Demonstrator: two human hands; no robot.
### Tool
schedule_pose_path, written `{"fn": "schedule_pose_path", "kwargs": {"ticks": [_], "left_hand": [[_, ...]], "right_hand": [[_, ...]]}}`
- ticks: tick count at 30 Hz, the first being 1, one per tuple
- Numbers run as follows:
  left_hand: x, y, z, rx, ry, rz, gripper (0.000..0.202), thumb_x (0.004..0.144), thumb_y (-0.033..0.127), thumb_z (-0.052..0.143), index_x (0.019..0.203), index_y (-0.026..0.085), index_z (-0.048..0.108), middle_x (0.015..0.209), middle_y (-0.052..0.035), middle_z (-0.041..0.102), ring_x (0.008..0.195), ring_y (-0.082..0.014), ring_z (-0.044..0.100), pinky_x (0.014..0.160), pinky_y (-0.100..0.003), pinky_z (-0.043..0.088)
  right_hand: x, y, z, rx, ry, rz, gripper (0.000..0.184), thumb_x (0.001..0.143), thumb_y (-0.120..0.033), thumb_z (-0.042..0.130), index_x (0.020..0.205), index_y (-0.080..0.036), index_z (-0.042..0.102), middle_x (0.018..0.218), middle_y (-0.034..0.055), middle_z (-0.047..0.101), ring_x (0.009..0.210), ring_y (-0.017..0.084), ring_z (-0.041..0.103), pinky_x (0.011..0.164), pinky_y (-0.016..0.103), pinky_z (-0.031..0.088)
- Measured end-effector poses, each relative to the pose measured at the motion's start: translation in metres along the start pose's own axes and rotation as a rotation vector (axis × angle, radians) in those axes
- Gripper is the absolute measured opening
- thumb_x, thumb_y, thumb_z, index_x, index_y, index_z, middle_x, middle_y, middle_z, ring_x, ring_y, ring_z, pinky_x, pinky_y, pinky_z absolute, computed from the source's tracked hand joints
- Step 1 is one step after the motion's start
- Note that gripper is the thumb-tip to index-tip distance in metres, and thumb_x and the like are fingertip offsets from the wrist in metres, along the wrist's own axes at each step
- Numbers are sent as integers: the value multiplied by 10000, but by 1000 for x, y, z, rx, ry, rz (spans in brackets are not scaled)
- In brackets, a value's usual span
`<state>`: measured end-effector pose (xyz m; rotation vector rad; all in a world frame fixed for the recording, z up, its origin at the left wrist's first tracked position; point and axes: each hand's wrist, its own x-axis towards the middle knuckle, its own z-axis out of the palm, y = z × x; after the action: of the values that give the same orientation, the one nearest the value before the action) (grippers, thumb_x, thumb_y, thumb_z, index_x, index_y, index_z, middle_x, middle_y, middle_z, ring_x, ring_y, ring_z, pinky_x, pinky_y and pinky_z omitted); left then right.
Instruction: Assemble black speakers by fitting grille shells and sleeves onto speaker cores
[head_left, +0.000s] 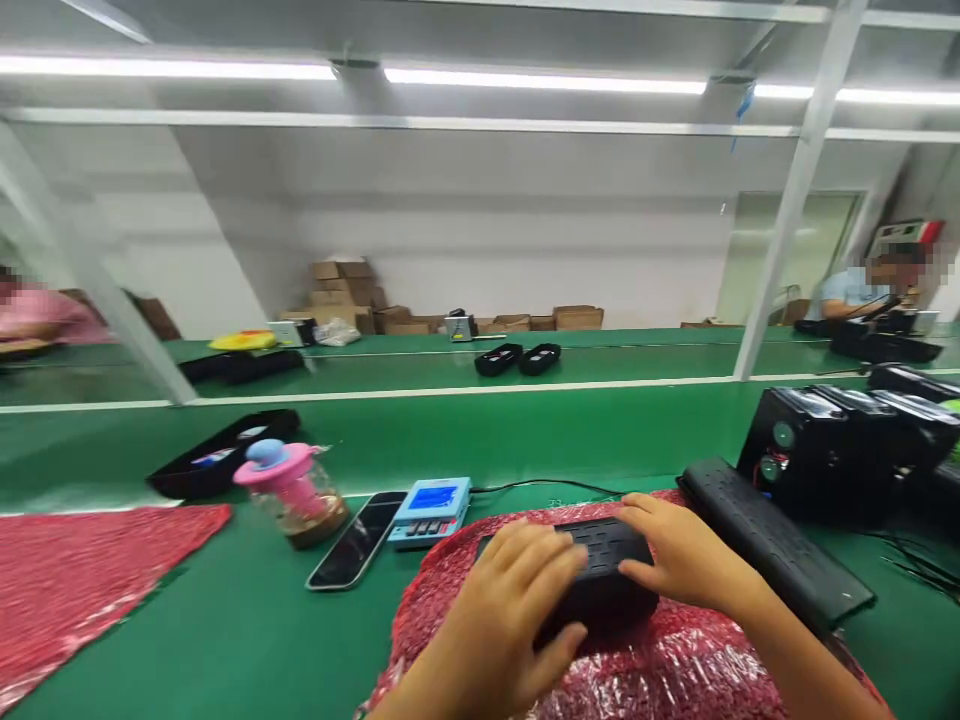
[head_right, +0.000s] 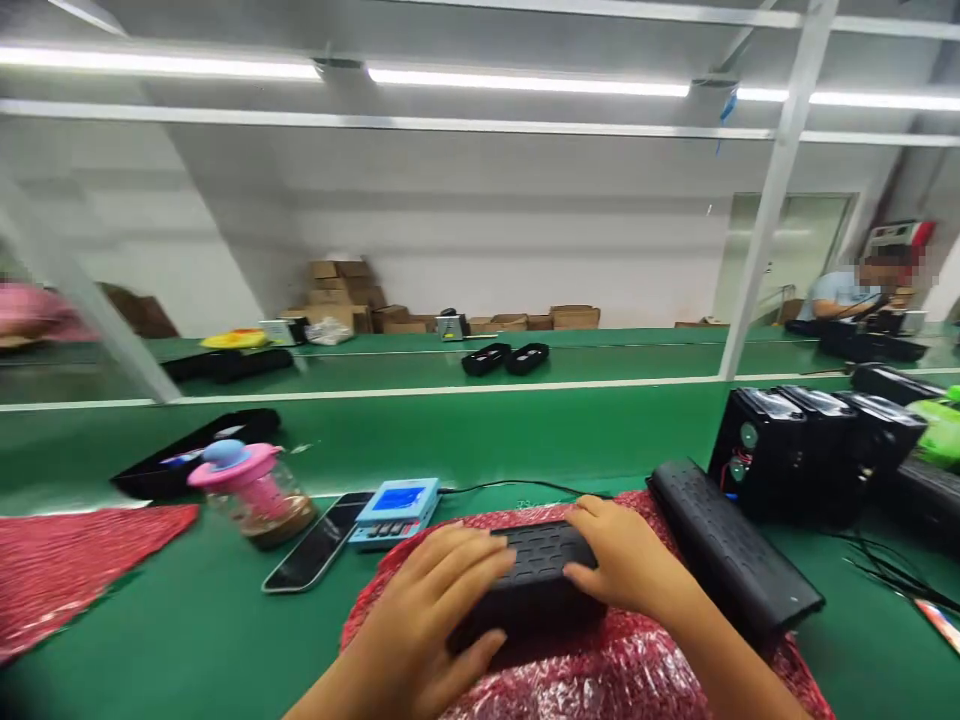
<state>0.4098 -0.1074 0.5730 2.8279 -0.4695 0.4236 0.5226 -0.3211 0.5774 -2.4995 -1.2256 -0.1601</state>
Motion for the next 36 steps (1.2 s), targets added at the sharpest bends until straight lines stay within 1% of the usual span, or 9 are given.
{"fn": "schedule_pose_path", "kwargs": {"ticks": [2,4,7,14,19,24,28,33,36], "left_hand": [[7,-2,5,75,-174,-162,546,671,374,741,1155,165,599,1209,-138,587,1110,-317,525,988,-473,419],[17,-5,9,147,-329,-296,646,609,343,787,1181,124,582,1226,-164,579,1117,-345,523,982,-466,424],[33,-14,13,185,-417,-315,574,628,337,773,1135,129,600,1169,-153,613,1083,-339,549,941,-439,448],[64,-55,15,135,-401,-251,381,833,414,556,1113,157,579,1143,-114,611,1089,-286,536,962,-391,407],[65,-67,20,95,-374,-209,311,839,418,532,1035,176,541,1122,-93,573,1072,-262,501,920,-358,418],[64,-67,23,53,-381,-220,300,815,430,530,961,168,520,1085,-116,569,1025,-287,524,874,-391,434],[67,-65,21,49,-390,-240,305,804,453,518,922,172,516,994,-113,616,945,-310,578,806,-417,458],[66,-66,20,57,-395,-220,318,791,463,530,928,177,512,1008,-108,632,929,-303,600,774,-396,474],[65,-69,20,56,-394,-215,314,792,467,519,923,181,511,1006,-103,636,918,-296,606,768,-389,478]], "right_hand": [[5,6,11,-45,-141,66,443,638,-296,765,1043,-161,647,1138,123,619,1032,302,577,909,421,474],[7,7,20,-43,-162,78,477,542,-290,828,965,-147,664,1052,123,641,984,325,573,884,446,472],[9,7,29,-14,-139,97,472,523,-297,834,938,-143,671,1037,135,642,985,351,540,875,474,455],[25,26,60,88,-8,199,593,771,-315,625,1299,-80,492,1342,150,484,1249,285,396,1077,402,311],[32,23,80,113,65,287,653,687,-385,693,1237,-84,511,1282,145,506,1210,294,411,1058,400,328],[38,14,79,141,99,410,529,644,-350,729,1109,-161,562,1198,107,548,1151,299,435,984,387,367],[46,9,72,92,56,455,429,637,-329,734,1011,-192,573,1136,98,589,1099,325,468,932,456,368],[57,-6,63,25,-60,396,446,655,-392,720,1004,-179,542,1135,124,602,1126,360,462,985,674,137],[69,-16,60,-8,-170,367,436,668,-406,694,1014,-187,545,1122,120,616,1101,342,493,959,620,225]]}}
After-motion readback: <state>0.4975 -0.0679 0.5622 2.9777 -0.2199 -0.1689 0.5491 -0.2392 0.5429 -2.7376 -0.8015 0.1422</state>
